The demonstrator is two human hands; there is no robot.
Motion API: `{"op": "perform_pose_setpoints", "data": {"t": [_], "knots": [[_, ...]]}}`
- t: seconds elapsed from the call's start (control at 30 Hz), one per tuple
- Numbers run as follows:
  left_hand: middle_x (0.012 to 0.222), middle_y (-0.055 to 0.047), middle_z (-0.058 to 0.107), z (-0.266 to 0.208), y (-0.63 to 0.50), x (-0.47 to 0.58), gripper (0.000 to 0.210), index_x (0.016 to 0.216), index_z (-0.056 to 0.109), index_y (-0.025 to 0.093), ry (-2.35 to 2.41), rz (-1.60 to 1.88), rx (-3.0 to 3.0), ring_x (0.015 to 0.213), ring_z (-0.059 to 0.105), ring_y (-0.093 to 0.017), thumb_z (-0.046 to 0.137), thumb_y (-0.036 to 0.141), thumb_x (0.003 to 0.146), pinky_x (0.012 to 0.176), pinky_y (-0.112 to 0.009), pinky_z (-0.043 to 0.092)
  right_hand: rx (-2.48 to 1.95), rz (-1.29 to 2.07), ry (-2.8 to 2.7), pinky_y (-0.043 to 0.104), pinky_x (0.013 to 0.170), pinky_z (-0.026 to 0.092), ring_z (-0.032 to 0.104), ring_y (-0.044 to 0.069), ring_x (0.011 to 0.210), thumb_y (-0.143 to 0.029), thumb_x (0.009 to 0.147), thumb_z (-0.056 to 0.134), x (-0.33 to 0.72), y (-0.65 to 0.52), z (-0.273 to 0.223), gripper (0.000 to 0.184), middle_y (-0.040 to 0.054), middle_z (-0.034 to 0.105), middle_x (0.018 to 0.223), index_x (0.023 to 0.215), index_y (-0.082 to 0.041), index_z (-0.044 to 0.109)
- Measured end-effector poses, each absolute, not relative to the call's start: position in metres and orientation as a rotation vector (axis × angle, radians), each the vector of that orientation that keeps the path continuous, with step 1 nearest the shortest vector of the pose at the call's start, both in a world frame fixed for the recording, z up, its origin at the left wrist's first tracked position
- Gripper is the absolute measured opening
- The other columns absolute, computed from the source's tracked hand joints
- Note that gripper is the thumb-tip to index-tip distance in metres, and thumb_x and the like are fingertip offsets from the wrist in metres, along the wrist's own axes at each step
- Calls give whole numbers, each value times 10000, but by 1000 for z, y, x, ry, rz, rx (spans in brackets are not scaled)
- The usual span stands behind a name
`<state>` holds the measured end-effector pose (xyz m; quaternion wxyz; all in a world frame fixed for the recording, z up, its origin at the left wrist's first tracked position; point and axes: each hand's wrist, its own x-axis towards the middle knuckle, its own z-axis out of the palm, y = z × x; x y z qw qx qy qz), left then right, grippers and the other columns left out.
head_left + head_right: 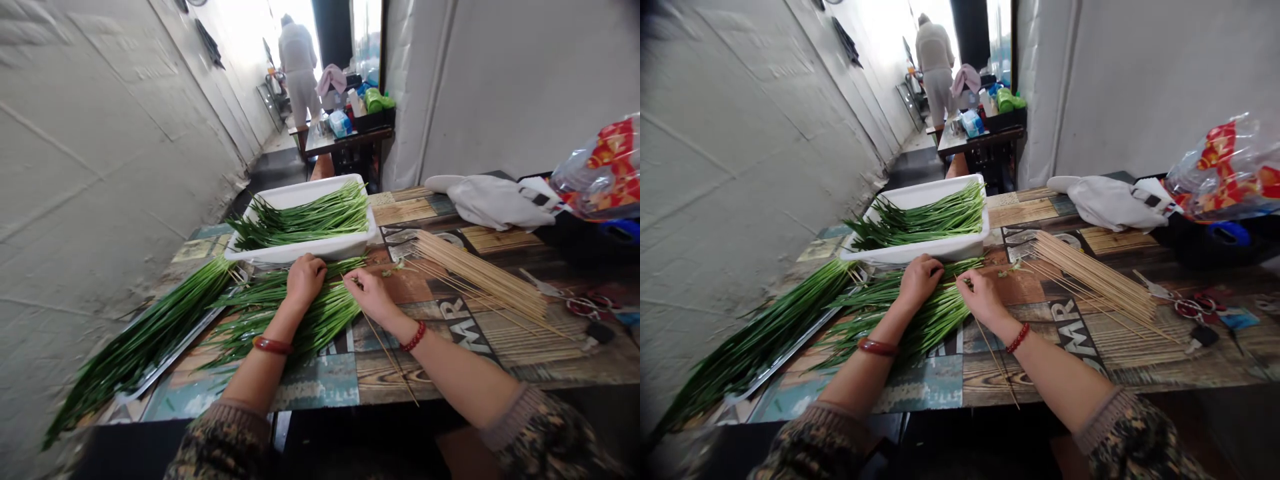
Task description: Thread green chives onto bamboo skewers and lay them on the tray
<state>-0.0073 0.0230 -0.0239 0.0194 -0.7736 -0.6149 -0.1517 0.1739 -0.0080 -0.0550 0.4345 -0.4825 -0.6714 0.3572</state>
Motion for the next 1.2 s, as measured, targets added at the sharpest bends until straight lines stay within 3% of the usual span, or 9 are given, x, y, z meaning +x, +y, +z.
{"op": "perform_pose_setpoints", "data": {"t": [0.17, 0.37, 0.87, 1.1, 1.2], "knots": [[861, -67, 632, -22, 24, -9, 129, 761, 663, 191, -1812, -479, -2447, 858, 562, -208, 552, 169, 823, 791, -324, 431, -1194, 905, -1623, 264, 620, 439, 595, 160, 652, -295, 847, 534, 171, -9, -55, 195, 43, 707, 790, 884, -166, 676], [921, -58, 654, -24, 24, -10, 130, 919, 693, 208, -1777, -446, -2525, 888, 581, -207, 602, 229, 829, 794, -324, 431, -1181, 913, -1619, 259, 636, 449, 606, 159, 684, -280, 836, 541, 171, -7, -58, 177, 39, 705, 797, 883, -175, 675], [833, -48, 619, -30, 28, -6, 23, 784, 657, 190, -1752, -527, -2522, 828, 566, -204, 634, 190, 790, 742, -314, 423, -1163, 930, -1593, 301, 707, 472, 629, 182, 736, -288, 824, 559, 169, -6, -63, 169, 54, 716, 831, 867, -177, 678], [840, -34, 638, -25, 25, -8, 61, 742, 590, 178, -1771, -942, -2575, 833, 581, -174, 594, 125, 771, 786, -300, 448, -1143, 908, -1567, 298, 709, 486, 632, 177, 729, -306, 827, 554, 169, -8, -62, 186, 48, 715, 819, 877, -175, 675], [736, 2, 637, -17, 16, -6, 41, 775, 584, 176, -1889, -1229, -2545, 711, 581, -134, 561, 159, 805, 715, -257, 454, -1100, 869, -1547, 295, 705, 486, 640, 181, 753, -314, 842, 532, 168, -12, -56, 200, 57, 712, 831, 875, -170, 667]]}}
